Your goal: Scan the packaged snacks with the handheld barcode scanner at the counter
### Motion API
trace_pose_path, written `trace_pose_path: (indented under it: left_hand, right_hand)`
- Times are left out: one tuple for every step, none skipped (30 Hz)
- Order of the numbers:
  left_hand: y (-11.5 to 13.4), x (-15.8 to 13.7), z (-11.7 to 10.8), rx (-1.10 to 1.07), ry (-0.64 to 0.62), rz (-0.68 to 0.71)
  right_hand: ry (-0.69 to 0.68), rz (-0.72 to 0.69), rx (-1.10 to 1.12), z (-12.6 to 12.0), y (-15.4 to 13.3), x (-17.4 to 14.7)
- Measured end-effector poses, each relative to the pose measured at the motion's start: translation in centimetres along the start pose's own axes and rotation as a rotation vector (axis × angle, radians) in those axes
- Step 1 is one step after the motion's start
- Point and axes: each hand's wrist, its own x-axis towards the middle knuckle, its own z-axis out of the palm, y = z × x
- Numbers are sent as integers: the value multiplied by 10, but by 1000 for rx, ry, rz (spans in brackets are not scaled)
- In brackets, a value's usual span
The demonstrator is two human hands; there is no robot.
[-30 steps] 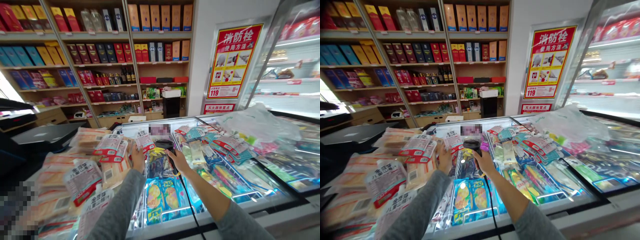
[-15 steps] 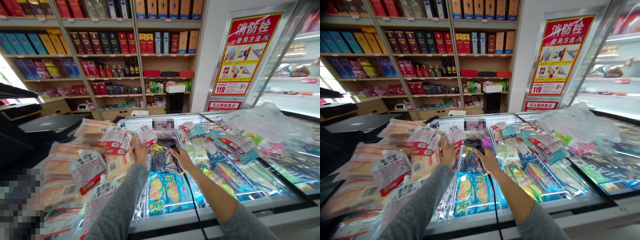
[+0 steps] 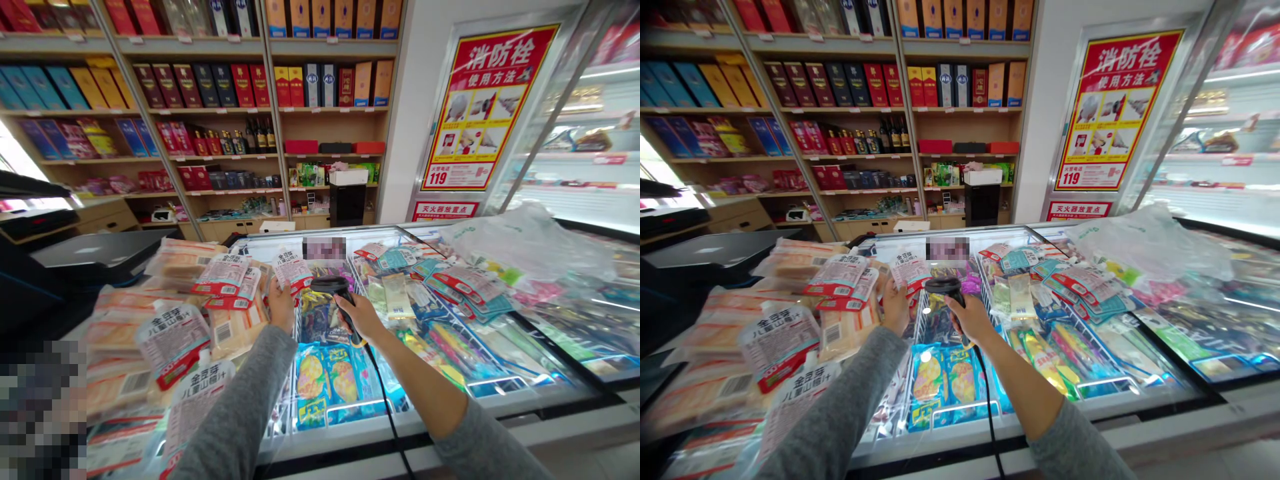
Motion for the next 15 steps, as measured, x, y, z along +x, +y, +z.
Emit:
trace_pose_path:
  left_hand:
    - [0, 0, 0, -2, 2, -1]
    - [0, 0, 0, -8, 2, -3]
    - [0, 0, 1, -16, 4, -4]
    - [0, 0, 1, -22, 6, -5]
    - [0, 0, 1, -26, 8, -6]
    - [0, 0, 1, -27, 10, -5]
    - [0, 0, 1, -25, 10, -3]
    - [-1, 1, 1, -23, 10, 0]
    - [-1, 1, 1, -22, 9, 4]
    - [-2, 1, 0, -22, 8, 8]
    - [-3, 1, 0, -24, 8, 11]
    - [-4, 2, 0, -27, 9, 13]
    - [-5, 2, -1, -31, 11, 15]
    - [-5, 2, -1, -33, 12, 15]
    - [-6, 2, -1, -34, 12, 15]
  right_hand:
    - [1, -1, -4, 0, 0, 0]
    - [2, -2, -8, 0, -1, 0]
    - [1, -1, -13, 0, -1, 0]
    - [1, 0, -15, 0, -1, 0]
    - [0, 0, -16, 0, -1, -1]
    - [0, 1, -16, 0, -1, -1]
    - [1, 2, -16, 0, -2, -1]
    - [2, 3, -16, 0, -2, -1]
    - [3, 4, -16, 0, -1, -1]
    - [3, 5, -19, 0, -1, -1]
    - [2, 6, -21, 0, -1, -1]
    - [1, 6, -24, -1, -1, -1]
    - [2, 6, -25, -1, 0, -1]
    - [2, 6, -26, -1, 0, 0]
    - [3, 6, -27, -1, 1, 0]
